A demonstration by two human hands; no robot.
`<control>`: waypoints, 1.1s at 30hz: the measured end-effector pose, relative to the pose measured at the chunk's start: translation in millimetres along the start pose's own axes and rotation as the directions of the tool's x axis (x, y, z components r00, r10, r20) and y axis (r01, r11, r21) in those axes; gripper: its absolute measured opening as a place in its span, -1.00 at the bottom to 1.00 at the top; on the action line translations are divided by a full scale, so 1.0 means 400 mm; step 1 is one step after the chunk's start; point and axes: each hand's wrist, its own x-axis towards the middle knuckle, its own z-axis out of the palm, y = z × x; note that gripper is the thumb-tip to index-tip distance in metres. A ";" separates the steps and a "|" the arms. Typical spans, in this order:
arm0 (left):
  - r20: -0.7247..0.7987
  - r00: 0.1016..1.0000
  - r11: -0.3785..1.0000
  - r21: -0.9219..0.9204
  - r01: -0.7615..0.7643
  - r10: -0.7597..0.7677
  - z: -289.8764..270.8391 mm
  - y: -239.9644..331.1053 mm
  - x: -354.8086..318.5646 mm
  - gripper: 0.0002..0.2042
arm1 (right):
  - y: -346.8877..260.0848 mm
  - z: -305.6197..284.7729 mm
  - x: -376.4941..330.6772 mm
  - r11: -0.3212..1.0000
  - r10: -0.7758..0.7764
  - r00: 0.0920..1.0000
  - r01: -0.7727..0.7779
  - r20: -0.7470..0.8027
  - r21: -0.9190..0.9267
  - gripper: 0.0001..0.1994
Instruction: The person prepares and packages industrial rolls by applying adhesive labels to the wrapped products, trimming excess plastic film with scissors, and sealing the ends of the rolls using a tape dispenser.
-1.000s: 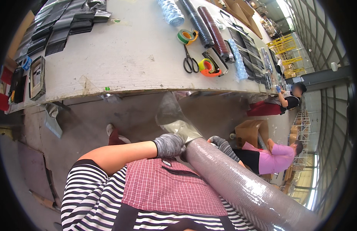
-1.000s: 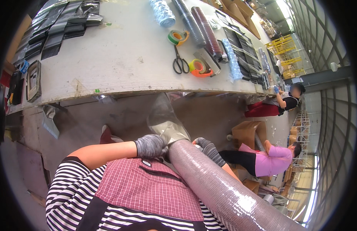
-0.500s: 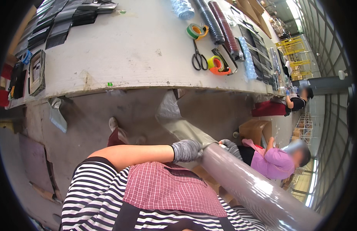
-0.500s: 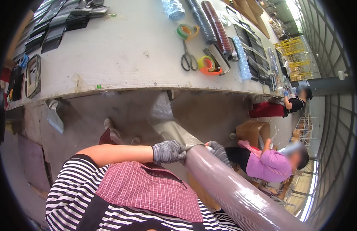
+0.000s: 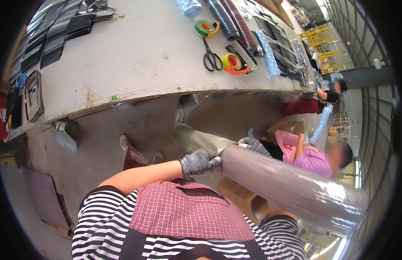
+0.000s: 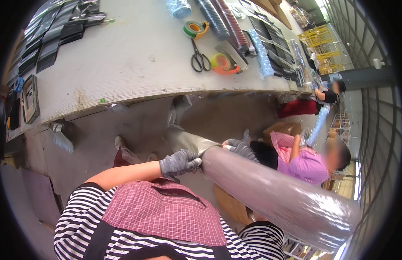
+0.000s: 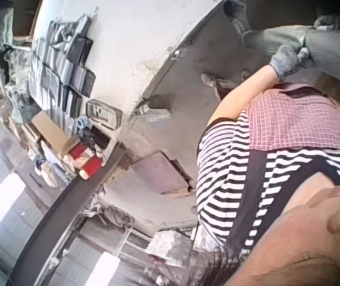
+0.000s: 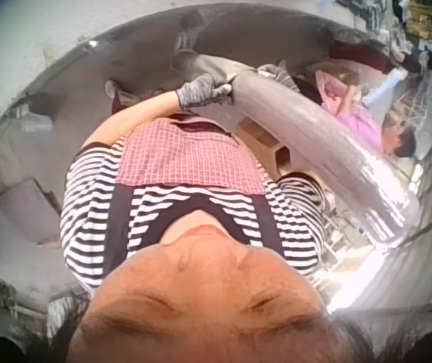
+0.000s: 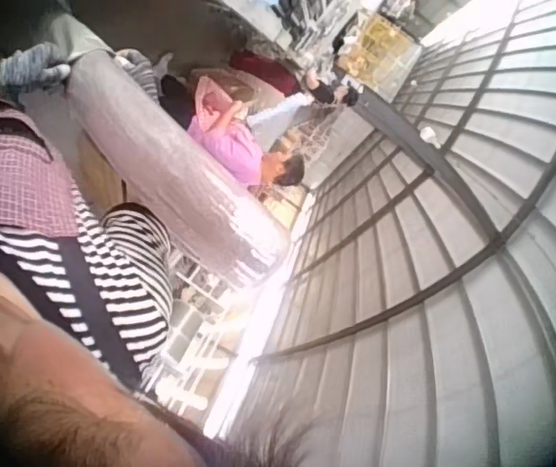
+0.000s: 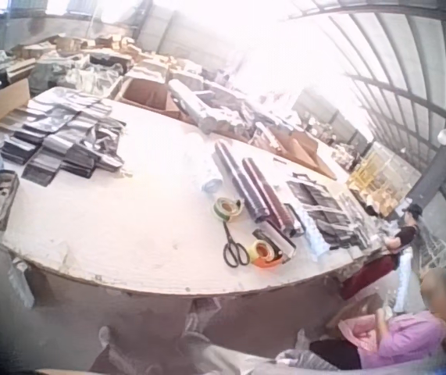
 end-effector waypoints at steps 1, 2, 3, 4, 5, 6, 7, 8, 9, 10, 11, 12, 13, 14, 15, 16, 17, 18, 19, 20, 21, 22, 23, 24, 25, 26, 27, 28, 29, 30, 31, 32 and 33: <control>-0.039 0.998 0.997 -0.065 -0.051 0.048 -0.010 0.010 -0.008 -0.69 | -0.039 0.000 -0.028 0.999 -0.035 0.999 0.035 -0.016 0.015 -0.86; -0.079 0.993 0.987 -0.127 -0.099 0.089 -0.026 0.029 -0.016 -0.69 | -0.076 -0.005 -0.061 0.996 -0.075 0.997 0.077 -0.036 0.047 -0.86; -0.194 0.977 0.980 -0.162 -0.117 0.085 -0.043 0.009 -0.012 -0.69 | -0.115 0.000 -0.077 0.988 -0.134 0.990 0.138 -0.052 0.070 -0.86; -0.246 0.958 0.977 -0.116 -0.179 0.147 -0.066 0.024 -0.012 -0.67 | -0.138 0.003 -0.106 0.976 -0.191 0.978 0.198 -0.085 0.093 -0.86; -0.141 0.984 0.980 -0.152 -0.130 0.109 -0.073 0.052 -0.012 -0.73 | -0.156 0.009 -0.164 0.959 -0.243 0.956 0.262 -0.163 0.108 -0.86; -0.065 0.997 0.984 -0.168 -0.061 0.051 -0.085 0.077 -0.019 -0.63 | -0.163 0.018 -0.177 0.937 -0.301 0.931 0.329 -0.207 0.117 -0.85; -0.094 0.988 0.963 -0.230 -0.143 0.124 -0.092 0.107 -0.023 -0.61 | -0.166 0.032 -0.185 0.910 -0.367 0.895 0.402 -0.254 0.105 -0.85; -0.131 0.974 0.933 -0.286 -0.217 0.186 -0.101 0.138 -0.035 -0.58 | -0.166 0.053 -0.171 0.880 -0.433 0.852 0.470 -0.294 0.066 -0.85; -0.115 0.978 0.948 -0.250 -0.196 0.172 -0.120 0.185 -0.049 -0.58 | -0.172 0.069 -0.170 0.859 -0.475 0.814 0.511 -0.334 0.022 -0.85; -0.097 0.976 0.917 -0.335 -0.217 0.195 -0.131 0.248 -0.076 -0.60 | -0.181 0.084 -0.159 0.840 -0.513 0.776 0.542 -0.367 -0.028 -0.85; -0.108 0.968 0.910 -0.331 -0.249 0.225 -0.140 0.261 -0.091 -0.63 | -0.208 0.100 -0.150 0.840 -0.498 0.770 0.543 -0.399 0.000 -0.85; -0.107 0.961 0.902 -0.333 -0.275 0.253 -0.147 0.266 -0.100 -0.65 | -0.227 0.118 -0.151 0.837 -0.470 0.767 0.544 -0.437 0.054 -0.85; -0.103 0.969 0.924 -0.291 -0.246 0.226 -0.153 0.271 -0.105 -0.67 | -0.255 0.133 -0.161 0.865 -0.290 0.830 0.440 -0.476 0.241 -0.88; -0.097 0.976 0.945 -0.248 -0.214 0.195 -0.159 0.275 -0.111 -0.68 | -0.247 0.134 -0.154 0.857 -0.336 0.818 0.471 -0.467 0.210 -0.88; -0.086 0.983 0.962 -0.207 -0.176 0.162 -0.160 0.276 -0.115 -0.68 | -0.219 0.132 -0.142 0.879 -0.329 0.829 0.444 -0.452 0.175 -0.88; -0.096 0.983 0.962 -0.212 -0.171 0.154 -0.152 0.251 -0.105 -0.68 | -0.179 0.128 -0.118 0.899 -0.321 0.841 0.415 -0.436 0.139 -0.88; -0.108 0.984 0.962 -0.218 -0.165 0.144 -0.139 0.195 -0.084 -0.68 | -0.116 0.122 -0.074 0.929 -0.270 0.876 0.346 -0.399 0.132 -0.88; -0.114 0.984 0.961 -0.228 -0.159 0.136 -0.132 0.149 -0.064 -0.67 | -0.058 0.133 -0.037 0.813 -0.204 0.885 0.391 -0.418 0.431 -0.88; -0.073 0.988 0.964 -0.218 -0.150 0.137 -0.143 0.125 -0.067 -0.66 | -0.048 0.137 -0.028 0.780 -0.224 0.886 0.413 -0.407 0.469 -0.87; -0.063 0.984 0.942 -0.285 -0.180 0.169 -0.151 0.124 -0.085 -0.65 | -0.037 0.140 -0.019 0.745 -0.241 0.887 0.429 -0.394 0.510 -0.86; -0.055 0.978 0.913 -0.351 -0.207 0.200 -0.159 0.131 -0.102 -0.63 | -0.029 0.141 -0.010 0.708 -0.257 0.887 0.443 -0.384 0.550 -0.85; -0.049 0.972 0.880 -0.416 -0.231 0.232 -0.172 0.131 -0.117 -0.60 | -0.020 0.138 -0.001 0.690 -0.260 0.886 0.448 -0.383 0.568 -0.84; -0.154 0.946 0.897 -0.303 -0.321 0.287 -0.207 0.081 -0.128 -0.46 | -0.019 0.147 0.013 0.688 -0.278 0.884 0.456 -0.375 0.565 -0.83; -0.195 0.965 0.923 -0.309 -0.229 0.175 -0.214 0.061 -0.145 -0.22 | -0.006 0.147 0.021 0.698 -0.280 0.878 0.463 -0.387 0.546 -0.82; -0.173 0.956 0.971 0.040 -0.235 0.238 -0.218 0.016 -0.149 -0.05 | 0.004 0.149 0.029 0.719 -0.291 0.872 0.470 -0.393 0.511 -0.81; -0.129 0.948 0.899 0.377 -0.224 0.291 -0.218 -0.037 -0.137 0.12 | 0.025 0.154 0.038 0.752 -0.299 0.868 0.470 -0.397 0.462 -0.80; -0.028 0.975 0.822 0.543 -0.171 0.221 -0.212 -0.064 -0.113 0.21 | 0.055 0.161 0.042 0.800 -0.321 0.863 0.467 -0.389 0.377 -0.79; -0.043 0.961 0.802 0.562 -0.204 0.274 -0.192 -0.141 -0.096 0.21 | 0.082 0.180 0.052 0.838 -0.361 0.862 0.467 -0.356 0.281 -0.78; 0.000 0.946 0.698 0.675 -0.239 0.324 -0.169 -0.156 -0.084 0.19 | 0.123 0.204 0.060 0.861 -0.411 0.858 0.476 -0.309 0.176 -0.77; 0.053 0.930 0.580 0.768 -0.272 0.365 -0.145 -0.156 -0.072 0.17 | 0.162 0.235 0.065 0.861 -0.475 0.843 0.504 -0.254 0.062 -0.76; 0.057 0.912 0.674 0.656 -0.341 0.406 -0.127 -0.156 -0.060 0.09 | 0.193 0.263 0.082 0.840 -0.538 0.815 0.540 -0.215 -0.057 -0.75; 0.056 0.909 0.745 0.553 -0.373 0.413 -0.100 -0.143 -0.058 -0.05 | 0.226 0.290 0.107 0.800 -0.600 0.777 0.578 -0.190 -0.163 -0.74; -0.060 0.939 0.906 0.292 -0.308 0.339 -0.081 -0.140 -0.052 -0.14 | 0.232 0.303 0.122 0.766 -0.641 0.745 0.601 -0.188 -0.229 -0.73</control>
